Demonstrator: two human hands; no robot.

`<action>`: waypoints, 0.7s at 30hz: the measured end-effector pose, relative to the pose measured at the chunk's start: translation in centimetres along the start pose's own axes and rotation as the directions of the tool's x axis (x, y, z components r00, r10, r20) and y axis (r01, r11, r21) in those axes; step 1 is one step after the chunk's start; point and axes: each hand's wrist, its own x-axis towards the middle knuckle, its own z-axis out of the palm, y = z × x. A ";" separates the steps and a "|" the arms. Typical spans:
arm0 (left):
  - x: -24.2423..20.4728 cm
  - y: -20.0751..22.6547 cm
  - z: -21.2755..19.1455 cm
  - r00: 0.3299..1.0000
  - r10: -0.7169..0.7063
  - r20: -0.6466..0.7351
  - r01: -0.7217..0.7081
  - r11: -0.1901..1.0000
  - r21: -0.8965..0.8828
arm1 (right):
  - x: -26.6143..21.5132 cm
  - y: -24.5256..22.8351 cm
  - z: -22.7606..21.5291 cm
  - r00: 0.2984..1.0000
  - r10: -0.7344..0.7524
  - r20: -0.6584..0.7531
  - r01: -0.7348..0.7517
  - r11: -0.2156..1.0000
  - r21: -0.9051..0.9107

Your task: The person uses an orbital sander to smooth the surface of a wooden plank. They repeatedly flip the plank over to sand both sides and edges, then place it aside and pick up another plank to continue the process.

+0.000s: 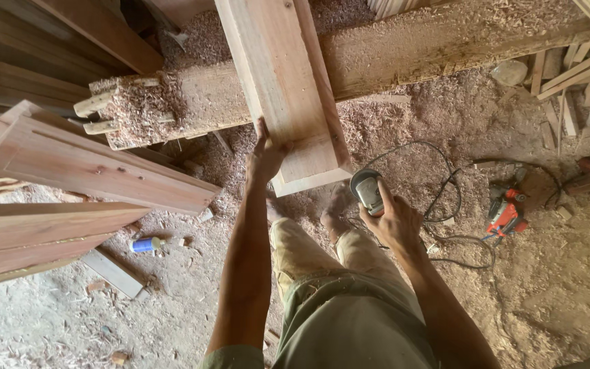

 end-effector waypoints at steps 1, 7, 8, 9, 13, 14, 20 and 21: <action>-0.1 -0.1 0.1 1.000 -0.021 0.005 0.022 0.999 -0.046 | -0.3 0.0 0.0 1.000 0.001 0.018 -0.001 1.000 0.004; 0.2 -0.4 0.6 1.000 0.011 0.014 -0.012 0.998 0.064 | 1.4 -4.2 2.0 0.993 -0.068 0.101 0.063 0.997 0.049; 0.3 -0.7 0.8 0.998 0.062 0.021 -0.065 0.985 0.159 | 1.7 -4.9 2.2 0.980 0.010 0.197 -0.007 1.000 -0.016; 0.5 -0.9 1.0 0.997 0.074 0.023 -0.077 0.983 0.166 | 2.0 -5.5 2.4 0.988 -0.059 0.142 0.057 0.998 0.018; 0.7 -1.5 1.5 0.996 0.089 0.004 -0.089 0.992 0.087 | 2.5 -8.2 3.8 0.978 -0.193 0.074 0.187 0.979 0.076; 0.7 -1.6 1.5 0.996 0.086 -0.009 -0.085 0.995 0.042 | 2.5 -8.9 4.3 0.976 -0.196 0.096 0.188 0.979 0.079; 0.2 -1.3 1.1 0.994 0.098 0.047 -0.105 0.977 0.185 | 3.1 -13.8 5.7 0.938 -0.343 -0.043 0.340 0.938 -0.061; 0.2 -1.2 1.1 0.998 0.035 0.044 -0.039 0.995 0.091 | 3.1 -14.2 5.6 0.949 -0.302 0.092 0.304 0.953 -0.014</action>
